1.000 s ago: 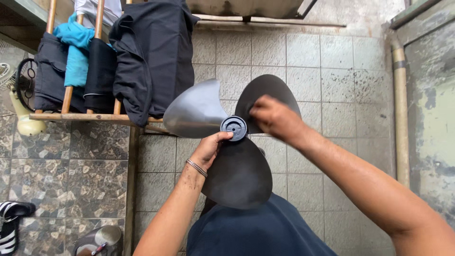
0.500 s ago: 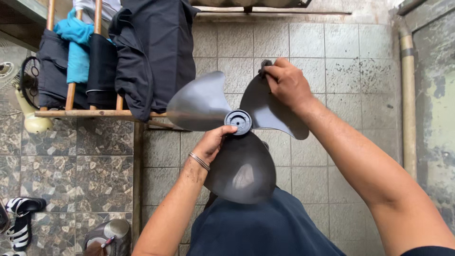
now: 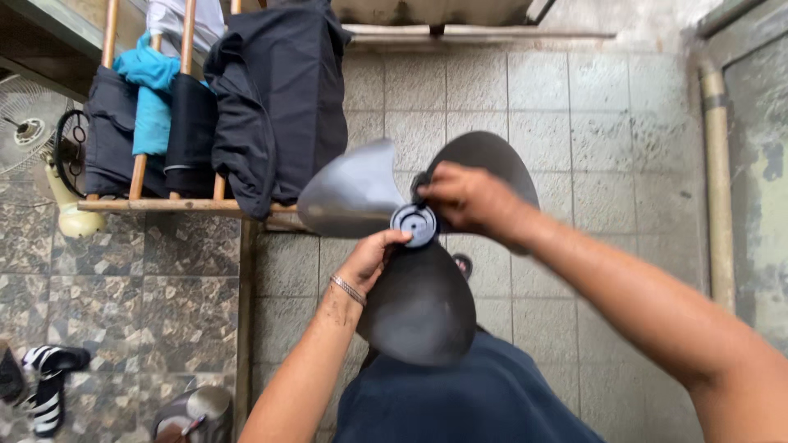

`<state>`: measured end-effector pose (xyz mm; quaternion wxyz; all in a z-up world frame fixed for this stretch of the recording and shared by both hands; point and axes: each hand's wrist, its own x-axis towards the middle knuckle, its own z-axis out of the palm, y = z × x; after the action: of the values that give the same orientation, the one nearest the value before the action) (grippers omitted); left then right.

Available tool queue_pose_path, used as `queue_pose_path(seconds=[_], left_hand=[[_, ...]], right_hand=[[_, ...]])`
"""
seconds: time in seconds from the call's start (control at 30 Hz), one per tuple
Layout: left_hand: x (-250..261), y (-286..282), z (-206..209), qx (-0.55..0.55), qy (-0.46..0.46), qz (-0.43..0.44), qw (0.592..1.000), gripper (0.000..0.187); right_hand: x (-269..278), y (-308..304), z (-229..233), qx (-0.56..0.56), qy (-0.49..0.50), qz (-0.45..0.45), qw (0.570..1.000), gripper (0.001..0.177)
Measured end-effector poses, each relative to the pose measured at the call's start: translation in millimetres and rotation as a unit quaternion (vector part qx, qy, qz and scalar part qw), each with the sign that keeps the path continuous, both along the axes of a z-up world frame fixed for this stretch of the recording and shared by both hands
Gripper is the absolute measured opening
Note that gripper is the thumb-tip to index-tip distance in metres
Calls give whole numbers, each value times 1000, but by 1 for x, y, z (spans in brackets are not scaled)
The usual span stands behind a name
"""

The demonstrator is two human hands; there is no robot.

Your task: The person removes a ceiling fan blade assembly and wipes each blade with a dark cloth. They rotate the assembly to access all sides and the central hub, then continue wiping until the end of the clip.

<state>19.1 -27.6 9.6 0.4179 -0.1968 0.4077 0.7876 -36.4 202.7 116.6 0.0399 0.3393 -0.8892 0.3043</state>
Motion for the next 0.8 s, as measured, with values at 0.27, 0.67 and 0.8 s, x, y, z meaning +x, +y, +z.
queue_pose_path(seconds=[0.27,0.67,0.8], left_hand=[[-18,1,6,20,41,59,997,29],[-16,-16,26,42,43,48,997,31],[-22,-4,14,21,59,21,998,29]], right_hand=[[6,-11,14,-3,-11,-50,999,25],[50,43,47,103,-175,-124,971,23],[49,29,33,57,-96,-106,988,24]])
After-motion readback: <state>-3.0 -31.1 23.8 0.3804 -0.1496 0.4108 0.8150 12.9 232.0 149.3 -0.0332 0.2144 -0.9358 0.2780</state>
